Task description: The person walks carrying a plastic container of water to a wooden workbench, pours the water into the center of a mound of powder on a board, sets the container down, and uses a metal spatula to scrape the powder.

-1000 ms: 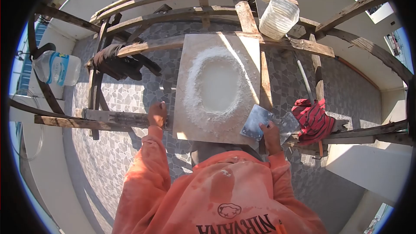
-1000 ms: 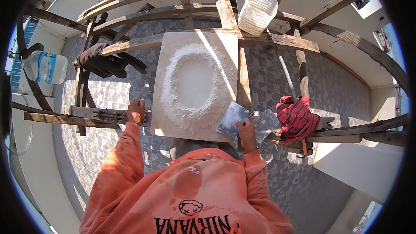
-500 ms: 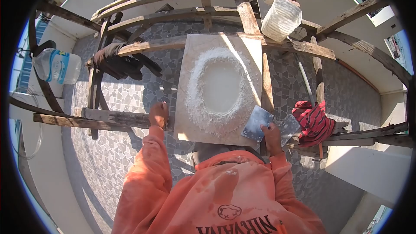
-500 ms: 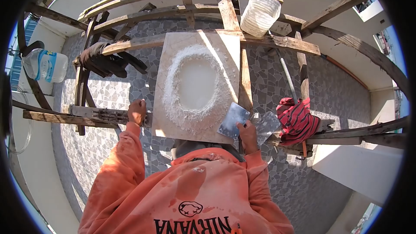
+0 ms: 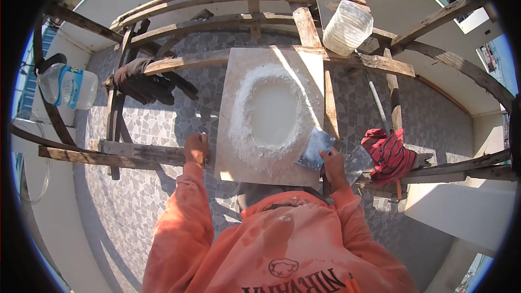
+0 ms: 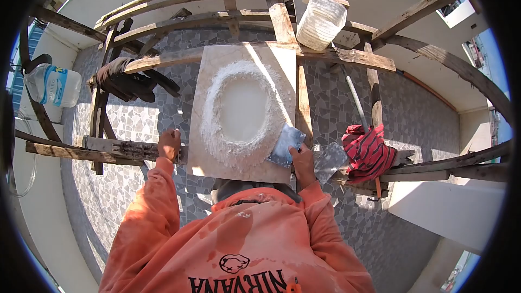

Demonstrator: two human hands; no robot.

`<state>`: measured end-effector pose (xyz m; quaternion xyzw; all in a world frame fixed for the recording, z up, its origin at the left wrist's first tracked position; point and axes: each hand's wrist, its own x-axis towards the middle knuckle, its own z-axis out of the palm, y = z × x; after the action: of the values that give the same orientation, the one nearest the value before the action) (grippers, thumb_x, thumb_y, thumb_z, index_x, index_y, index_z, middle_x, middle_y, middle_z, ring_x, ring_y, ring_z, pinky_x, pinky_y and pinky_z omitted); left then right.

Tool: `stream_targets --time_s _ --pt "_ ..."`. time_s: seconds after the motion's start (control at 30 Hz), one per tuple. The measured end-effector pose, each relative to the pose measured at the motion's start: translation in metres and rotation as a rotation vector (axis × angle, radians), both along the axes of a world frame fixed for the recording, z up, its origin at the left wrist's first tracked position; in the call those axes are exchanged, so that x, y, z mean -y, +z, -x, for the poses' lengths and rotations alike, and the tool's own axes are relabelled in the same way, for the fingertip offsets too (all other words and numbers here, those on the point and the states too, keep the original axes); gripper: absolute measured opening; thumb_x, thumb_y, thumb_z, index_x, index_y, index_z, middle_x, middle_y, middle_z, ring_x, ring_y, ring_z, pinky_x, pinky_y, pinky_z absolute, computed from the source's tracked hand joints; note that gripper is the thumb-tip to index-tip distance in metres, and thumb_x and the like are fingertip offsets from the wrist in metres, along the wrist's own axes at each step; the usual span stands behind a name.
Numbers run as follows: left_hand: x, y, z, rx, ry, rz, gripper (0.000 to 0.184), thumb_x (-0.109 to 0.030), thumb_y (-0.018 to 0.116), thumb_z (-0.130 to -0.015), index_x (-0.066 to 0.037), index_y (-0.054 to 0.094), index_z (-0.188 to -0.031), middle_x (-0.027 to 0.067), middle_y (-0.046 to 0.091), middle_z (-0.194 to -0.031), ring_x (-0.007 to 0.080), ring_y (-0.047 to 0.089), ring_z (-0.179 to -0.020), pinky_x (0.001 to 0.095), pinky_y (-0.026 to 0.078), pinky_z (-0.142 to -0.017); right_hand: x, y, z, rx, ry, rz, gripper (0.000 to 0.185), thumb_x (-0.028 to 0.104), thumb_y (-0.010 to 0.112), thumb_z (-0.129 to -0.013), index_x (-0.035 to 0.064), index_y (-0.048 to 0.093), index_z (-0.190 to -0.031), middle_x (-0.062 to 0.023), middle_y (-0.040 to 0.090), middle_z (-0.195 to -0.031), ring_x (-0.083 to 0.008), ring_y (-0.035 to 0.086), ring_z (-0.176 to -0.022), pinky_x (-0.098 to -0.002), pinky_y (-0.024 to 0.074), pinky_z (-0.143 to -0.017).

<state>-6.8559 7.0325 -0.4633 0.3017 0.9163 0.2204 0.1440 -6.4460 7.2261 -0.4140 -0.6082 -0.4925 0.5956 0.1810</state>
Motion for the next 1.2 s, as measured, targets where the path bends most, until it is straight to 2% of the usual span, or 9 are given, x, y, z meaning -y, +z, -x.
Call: stream_targets --time_s 0.27,0.37,0.47,0.67,0.77,0.97,1.2 --pt "-0.003 0.007 -0.003 0.015 0.025 0.008 0.037 -0.032 0.054 -0.093 -0.001 0.070 -0.082 0.0220 0.068 -0.083 0.0429 0.065 -0.082 0.0485 0.050 -0.075 -0.021 -0.020 0.007 -0.073 -0.001 -0.183 0.025 0.013 0.066 -0.087 -0.0034 0.067 -0.106 -0.0063 0.068 -0.085 -0.0106 0.056 -0.073 -0.0306 0.0472 -0.068" --pt "-0.002 0.005 -0.003 -0.005 0.015 -0.002 0.037 -0.033 0.054 -0.093 -0.002 0.071 -0.083 0.0216 0.069 -0.085 0.0427 0.065 -0.083 0.0483 0.051 -0.076 -0.035 -0.016 0.008 0.129 0.113 -0.218 0.027 0.017 0.066 -0.087 -0.0028 0.066 -0.106 -0.0099 0.067 -0.080 -0.0122 0.057 -0.071 -0.0325 0.0468 -0.067" --pt "-0.003 0.009 -0.004 0.001 0.032 0.014 0.036 -0.033 0.056 -0.092 0.000 0.070 -0.086 0.0226 0.069 -0.083 0.0427 0.067 -0.082 0.0465 0.052 -0.075 -0.045 -0.006 0.020 0.078 0.112 -0.321 0.027 0.019 0.065 -0.087 -0.0023 0.066 -0.104 -0.0101 0.064 -0.074 -0.0134 0.056 -0.067 -0.0347 0.0460 -0.065" --pt "-0.003 0.009 -0.004 0.023 0.035 0.014 0.036 -0.033 0.057 -0.091 0.000 0.071 -0.087 0.0231 0.069 -0.083 0.0427 0.067 -0.081 0.0469 0.052 -0.074 -0.073 0.014 0.046 0.204 0.197 -0.474 0.023 0.017 0.061 -0.084 -0.0037 0.063 -0.094 -0.0171 0.061 -0.069 -0.0235 0.055 -0.060 -0.0393 0.0460 -0.062" --pt "-0.003 0.009 -0.004 0.019 0.033 0.001 0.036 -0.033 0.056 -0.091 0.000 0.071 -0.088 0.0233 0.069 -0.083 0.0428 0.067 -0.080 0.0472 0.052 -0.073 -0.083 0.026 0.059 0.189 0.238 -0.504 0.024 0.019 0.059 -0.083 -0.0037 0.061 -0.091 -0.0243 0.059 -0.071 -0.0343 0.057 -0.060 -0.0428 0.0468 -0.063" --pt "-0.002 0.006 -0.003 0.019 0.036 -0.007 0.037 -0.033 0.056 -0.092 0.000 0.071 -0.088 0.0230 0.069 -0.084 0.0428 0.067 -0.080 0.0473 0.052 -0.073 -0.106 0.025 0.078 0.308 0.318 -0.611 0.026 0.022 0.058 -0.082 -0.0038 0.060 -0.088 -0.0304 0.059 -0.076 -0.0505 0.055 -0.072 -0.0485 0.0477 -0.067" --pt "-0.001 0.002 -0.001 0.011 0.016 -0.001 0.038 -0.033 0.055 -0.093 0.000 0.071 -0.087 0.0229 0.069 -0.084 0.0423 0.067 -0.080 0.0463 0.052 -0.073 -0.121 0.040 0.078 0.208 0.262 -0.707 0.028 0.025 0.060 -0.083 -0.0037 0.060 -0.086 -0.0298 0.060 -0.077 -0.0465 0.061 -0.074 -0.0465 0.0484 -0.066"
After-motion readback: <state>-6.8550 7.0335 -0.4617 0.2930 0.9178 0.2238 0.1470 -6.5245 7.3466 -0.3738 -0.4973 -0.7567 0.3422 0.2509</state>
